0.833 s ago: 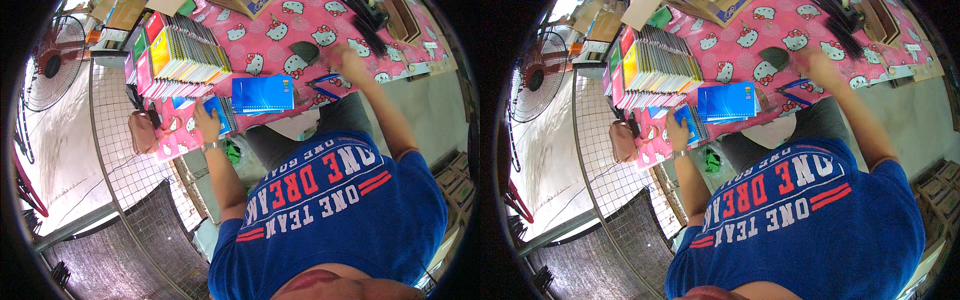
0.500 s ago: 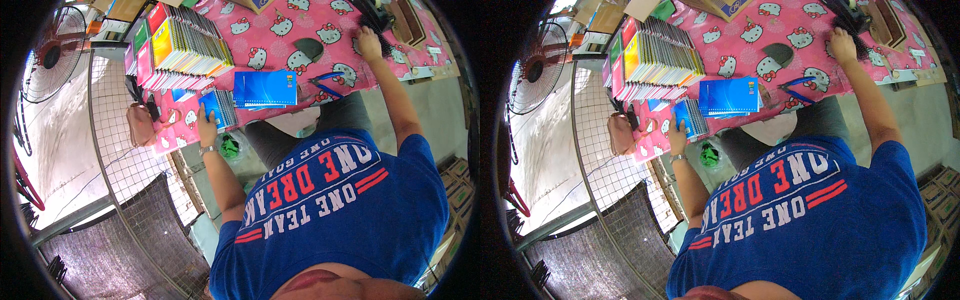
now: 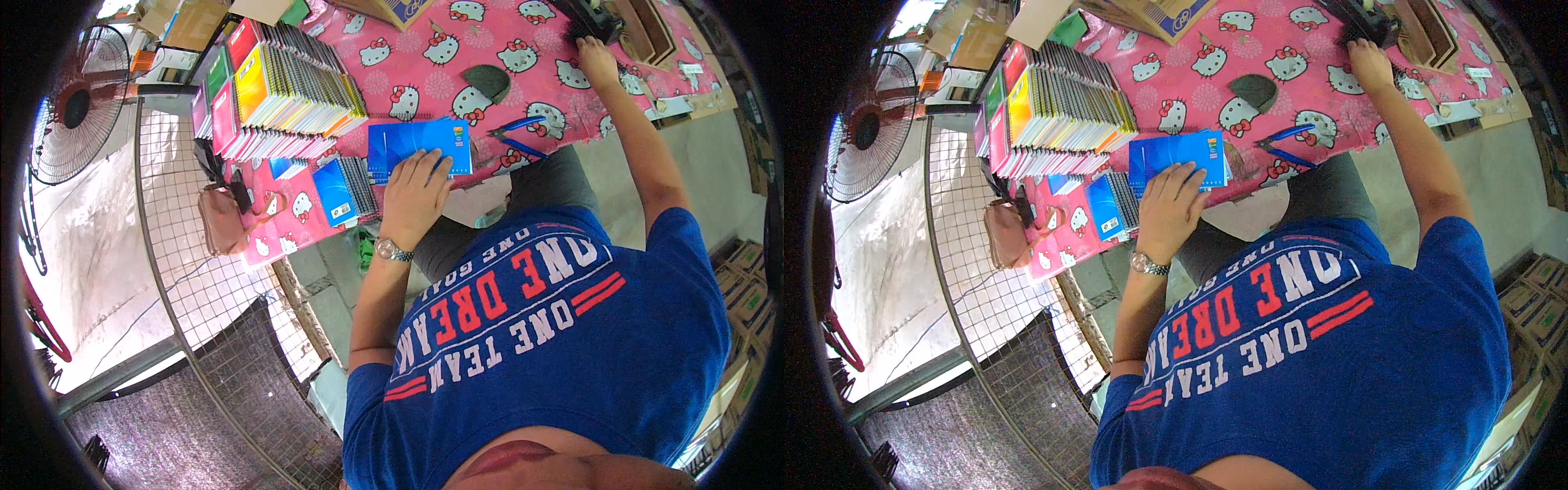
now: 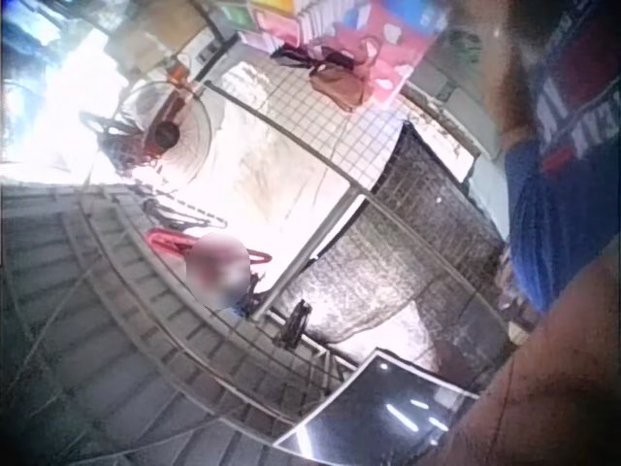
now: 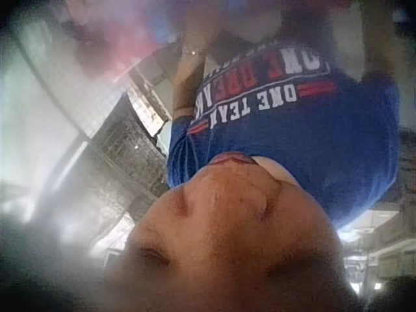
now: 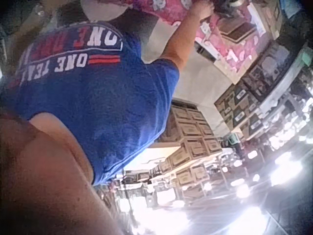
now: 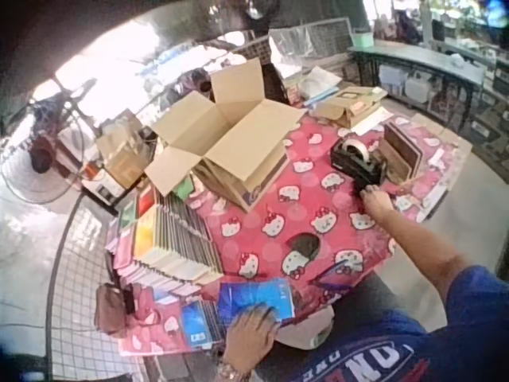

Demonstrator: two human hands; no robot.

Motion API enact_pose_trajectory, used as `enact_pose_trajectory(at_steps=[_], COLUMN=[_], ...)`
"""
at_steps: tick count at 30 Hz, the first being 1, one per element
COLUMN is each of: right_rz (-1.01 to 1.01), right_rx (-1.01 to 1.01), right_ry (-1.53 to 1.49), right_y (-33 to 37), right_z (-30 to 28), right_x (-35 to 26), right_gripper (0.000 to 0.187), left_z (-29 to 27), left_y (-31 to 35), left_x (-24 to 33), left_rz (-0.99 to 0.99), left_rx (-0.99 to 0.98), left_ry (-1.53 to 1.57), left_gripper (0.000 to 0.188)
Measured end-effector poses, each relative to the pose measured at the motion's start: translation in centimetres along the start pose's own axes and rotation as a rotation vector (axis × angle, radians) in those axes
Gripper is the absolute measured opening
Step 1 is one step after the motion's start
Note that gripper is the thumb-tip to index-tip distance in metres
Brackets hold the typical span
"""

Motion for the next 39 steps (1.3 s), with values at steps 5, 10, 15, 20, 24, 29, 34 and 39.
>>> enact_pose_trajectory(at_steps=[5, 10, 15, 20, 24, 29, 34, 39], right_rz=[0.032, -0.299, -0.402, -0.559, -0.719, -0.838, -0.895, -0.923], right_rx=[0.085, 0.101, 0.104, -0.193, -0.056, -0.041, -0.081, -0.281], right_ry=[-0.44, -1.101, -1.447, -1.613, -1.338, -1.373, -1.317, -1.112], right_y=[1.2, 3.3, 13.2, 14.8, 11.2, 9.6, 9.5, 9.2], right_z=[-3.7, -8.6, -17.0, -18.3, -20.9, -21.2, -21.5, -21.3], right_x=[-1.7, -7.9, -21.9, -24.4, -21.7, -21.5, -21.6, -21.8], right_gripper=[0.026, 0.041, 0.054, 0.048, 0.019, 0.017, 0.018, 0.023], left_z=[-0.8, -4.8, -3.6, -3.1, -3.6, -4.0, -4.2, -4.1], left_y=[1.2, -1.2, -3.8, -3.0, -2.5, -2.5, -2.8, -3.0], left_x=[-0.1, -2.1, -2.3, -1.2, -1.3, -1.9, -1.6, -1.2], left_rz=[-0.015, -0.111, -0.24, -0.254, -0.191, -0.156, -0.114, -0.081], left_rx=[-0.071, -0.057, 0.099, 0.178, 0.179, 0.153, 0.145, 0.13], left_ry=[0.056, 0.032, -0.074, -0.084, 0.003, 0.081, 0.125, 0.146], left_gripper=[0.035, 0.027, 0.021, 0.02, 0.017, 0.016, 0.017, 0.018])
Point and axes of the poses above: each hand's wrist, its own y-axis away from the middle knuckle, its own z-axis out of the palm, x = y × z, the point moved 5 cm from there along -y, towards the middle knuckle, and after that the axes turned 9 degrees about -x, right-handed, at the moved point
